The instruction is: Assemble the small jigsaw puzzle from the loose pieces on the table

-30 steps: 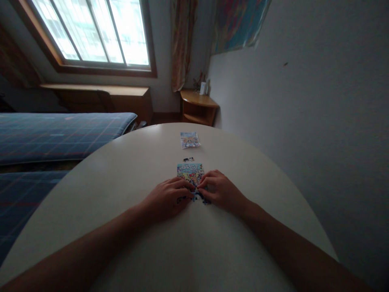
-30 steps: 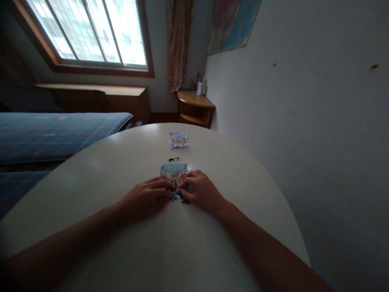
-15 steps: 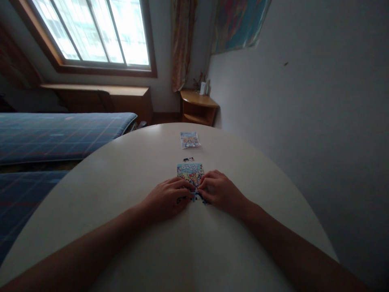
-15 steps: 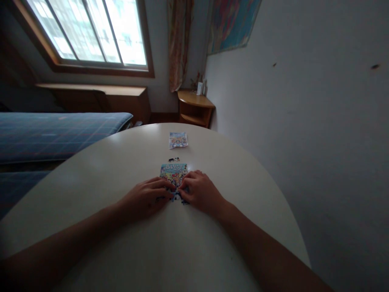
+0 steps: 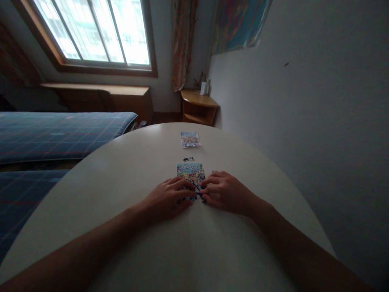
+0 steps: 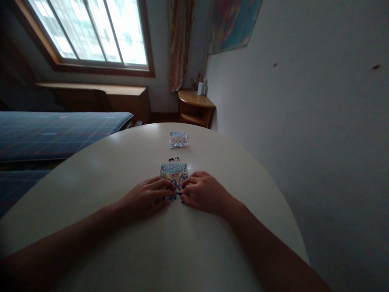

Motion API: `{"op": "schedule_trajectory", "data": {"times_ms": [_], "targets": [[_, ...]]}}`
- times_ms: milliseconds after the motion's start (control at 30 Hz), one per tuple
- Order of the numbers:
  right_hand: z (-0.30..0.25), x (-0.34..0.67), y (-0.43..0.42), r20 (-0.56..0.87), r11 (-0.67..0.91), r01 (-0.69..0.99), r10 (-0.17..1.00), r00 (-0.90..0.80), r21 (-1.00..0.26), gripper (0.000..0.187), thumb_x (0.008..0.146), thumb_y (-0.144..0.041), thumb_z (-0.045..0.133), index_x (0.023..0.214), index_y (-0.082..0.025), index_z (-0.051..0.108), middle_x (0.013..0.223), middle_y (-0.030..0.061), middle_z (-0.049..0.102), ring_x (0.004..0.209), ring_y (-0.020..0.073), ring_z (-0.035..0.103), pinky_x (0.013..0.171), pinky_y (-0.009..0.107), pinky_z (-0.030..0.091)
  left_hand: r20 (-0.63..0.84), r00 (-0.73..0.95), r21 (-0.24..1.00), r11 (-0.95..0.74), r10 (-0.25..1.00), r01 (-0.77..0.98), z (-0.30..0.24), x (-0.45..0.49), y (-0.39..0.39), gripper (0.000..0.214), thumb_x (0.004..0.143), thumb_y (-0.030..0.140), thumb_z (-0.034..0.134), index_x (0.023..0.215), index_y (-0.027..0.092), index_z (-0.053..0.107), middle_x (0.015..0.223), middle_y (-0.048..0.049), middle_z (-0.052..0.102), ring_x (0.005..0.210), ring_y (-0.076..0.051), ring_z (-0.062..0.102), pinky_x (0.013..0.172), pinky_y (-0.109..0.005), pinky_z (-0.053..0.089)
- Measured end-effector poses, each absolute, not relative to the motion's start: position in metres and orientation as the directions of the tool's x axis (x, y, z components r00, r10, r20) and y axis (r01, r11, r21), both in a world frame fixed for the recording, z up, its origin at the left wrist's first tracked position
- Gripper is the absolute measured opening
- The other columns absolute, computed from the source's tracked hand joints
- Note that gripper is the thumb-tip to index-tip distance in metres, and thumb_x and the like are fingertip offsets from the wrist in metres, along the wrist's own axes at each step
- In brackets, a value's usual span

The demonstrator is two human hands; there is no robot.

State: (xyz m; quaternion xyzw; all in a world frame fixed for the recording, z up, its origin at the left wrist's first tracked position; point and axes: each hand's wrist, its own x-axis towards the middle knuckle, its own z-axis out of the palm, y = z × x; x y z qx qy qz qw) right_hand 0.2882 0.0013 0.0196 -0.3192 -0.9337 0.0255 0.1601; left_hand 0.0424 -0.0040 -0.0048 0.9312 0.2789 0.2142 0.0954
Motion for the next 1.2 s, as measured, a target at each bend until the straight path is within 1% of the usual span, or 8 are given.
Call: {"op": "schedule_trajectory", "data": {"times_ms": [167,467,533,633,700,767,933,1200], "targets": [[0.019,0.287,0.000,0.300,0.800,0.580,0.597,-0.744,-0.155,0.009,0.084,-0.027,0.066,0.087,-0.023,0.074,0.099,0.0030,0.074,0.094,0.0198,0.064,0.087,0.037,0.048,0.292,0.775,0.259,-0.827,0.560,0.500,-0.003,0.042,-0.006,0.028,0.095,0.031,0.054,0.121,0.030,0.062,0.122,-0.0041,0.061,0.114,-0.024,0.056,0.098,-0.045,0.048],[0.022,0.285,0.001,0.287,0.771,0.613,0.635,-0.717,-0.174,0.011,0.087,-0.024,0.063,0.085,-0.023,0.073,0.093,0.0021,0.075,0.089,0.0182,0.066,0.086,0.034,0.046,0.291,0.774,0.218,-0.827,0.562,0.519,-0.005,0.044,-0.007,0.026,0.097,0.030,0.051,0.121,0.028,0.061,0.123,-0.0044,0.060,0.115,-0.024,0.055,0.099,-0.045,0.048],[0.021,0.290,0.005,0.273,0.693,0.698,0.717,-0.642,-0.178,0.011,0.087,-0.024,0.061,0.086,-0.022,0.072,0.091,0.0028,0.075,0.090,0.0191,0.066,0.087,0.035,0.045,0.292,0.773,0.221,-0.826,0.563,0.518,-0.005,0.043,-0.007,0.026,0.096,0.030,0.051,0.121,0.028,0.061,0.124,-0.0045,0.060,0.115,-0.024,0.055,0.100,-0.044,0.048],[0.019,0.302,0.015,0.285,0.446,0.869,0.879,-0.382,-0.212,0.012,0.084,-0.022,0.061,0.091,-0.021,0.071,0.091,0.0048,0.073,0.088,0.0215,0.066,0.083,0.036,0.047,0.290,0.780,0.231,-0.831,0.555,0.506,-0.004,0.043,-0.008,0.026,0.097,0.029,0.050,0.121,0.028,0.060,0.125,-0.0047,0.060,0.116,-0.024,0.055,0.099,-0.045,0.048],[0.016,0.310,0.022,0.277,0.320,0.914,0.928,-0.249,-0.249,0.015,0.084,-0.019,0.059,0.093,-0.021,0.070,0.091,0.0051,0.072,0.086,0.0214,0.065,0.080,0.035,0.047,0.299,0.779,0.239,-0.834,0.551,0.498,-0.004,0.043,-0.008,0.026,0.097,0.029,0.049,0.121,0.028,0.060,0.125,-0.0048,0.060,0.117,-0.024,0.055,0.100,-0.045,0.048],[0.012,0.314,0.026,0.271,0.266,0.926,0.943,-0.192,-0.268,0.016,0.084,-0.018,0.057,0.094,-0.020,0.070,0.091,0.0057,0.072,0.087,0.0214,0.064,0.079,0.034,0.048,0.310,0.775,0.248,-0.834,0.551,0.493,-0.005,0.043,-0.008,0.025,0.097,0.028,0.050,0.120,0.027,0.060,0.125,-0.0050,0.060,0.117,-0.024,0.055,0.100,-0.045,0.048],[0.003,0.313,0.030,0.298,0.279,0.912,0.936,-0.188,-0.301,0.021,0.085,-0.019,0.056,0.100,-0.019,0.070,0.100,0.0065,0.071,0.092,0.0207,0.063,0.084,0.033,0.048,0.330,0.771,0.260,-0.838,0.544,0.479,-0.006,0.043,-0.006,0.023,0.097,0.028,0.049,0.117,0.025,0.061,0.122,-0.0057,0.062,0.113,-0.023,0.056,0.099,-0.043,0.049],[0.004,0.310,0.026,0.294,0.323,0.901,0.926,-0.237,-0.290,0.020,0.087,-0.025,0.058,0.100,-0.021,0.074,0.104,0.0069,0.069,0.099,0.0219,0.061,0.091,0.035,0.047,0.416,0.721,0.294,-0.832,0.555,0.471,-0.008,0.042,-0.005,0.020,0.095,0.024,0.052,0.111,0.023,0.063,0.117,-0.0074,0.063,0.110,-0.021,0.057,0.096,-0.041,0.051]]}}
